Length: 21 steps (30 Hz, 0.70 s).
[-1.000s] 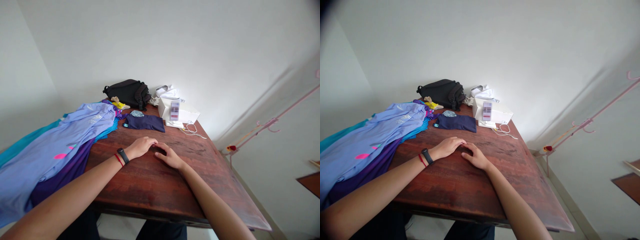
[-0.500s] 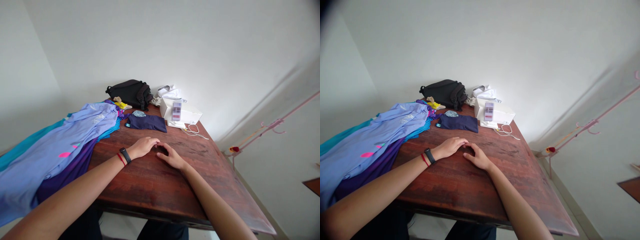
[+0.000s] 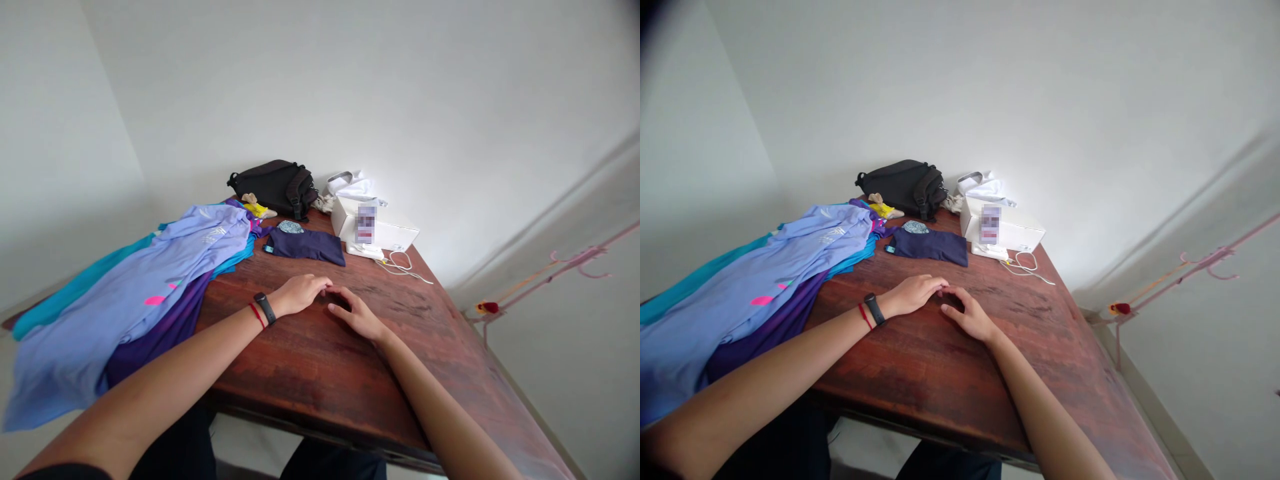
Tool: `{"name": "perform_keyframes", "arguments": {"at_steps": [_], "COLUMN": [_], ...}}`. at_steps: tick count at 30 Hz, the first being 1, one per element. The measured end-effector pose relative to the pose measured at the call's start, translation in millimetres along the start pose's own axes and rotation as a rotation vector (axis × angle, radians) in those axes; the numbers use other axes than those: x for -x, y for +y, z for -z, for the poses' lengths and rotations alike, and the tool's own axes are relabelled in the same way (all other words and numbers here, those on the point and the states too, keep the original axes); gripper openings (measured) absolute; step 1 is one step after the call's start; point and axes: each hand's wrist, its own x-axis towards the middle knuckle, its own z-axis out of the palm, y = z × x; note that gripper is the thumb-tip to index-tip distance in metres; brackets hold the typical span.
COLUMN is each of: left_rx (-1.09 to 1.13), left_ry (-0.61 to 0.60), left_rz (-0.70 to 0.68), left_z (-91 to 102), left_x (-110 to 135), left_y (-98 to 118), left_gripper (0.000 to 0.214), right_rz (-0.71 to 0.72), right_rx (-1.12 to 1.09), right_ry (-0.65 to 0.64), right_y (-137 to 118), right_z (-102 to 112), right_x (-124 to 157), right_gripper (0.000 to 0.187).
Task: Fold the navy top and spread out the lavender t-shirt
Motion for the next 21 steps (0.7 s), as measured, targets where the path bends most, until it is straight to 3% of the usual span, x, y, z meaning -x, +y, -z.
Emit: {"name": "perform_keyframes", "arguments": {"at_steps": [14, 16, 18, 21], "left_rx": [-0.03, 0.009, 0.086, 0.347], "left_ry": [-0.028, 0.048, 0.202, 0.515], "left_rz": [0.019, -0.013, -0.036, 0.106], "left_z": [3.2, 2.4, 4.2, 15.5], "left_x": [1.5, -0.4, -3.8, -9.8], "left_y": [3.0, -0.3, -6.6, -21.8], "left_gripper": [0.024, 0.023, 0.021, 0.038], "right_rz": [-0.036, -0.038, -0.033, -0.016], "right_rx": [0.043, 0.045, 0.059, 0.098], "right_ry": [-0.03, -0.026, -0.019, -0.01], "right_y": [-6.5, -6.0, -4.9, -3.2], "right_z": [0.4, 0.5, 0.5, 0.0], "right_x": [0.8, 1.1, 1.4, 1.3], "right_gripper": [0.045, 0.046, 0.044, 0.039]}}
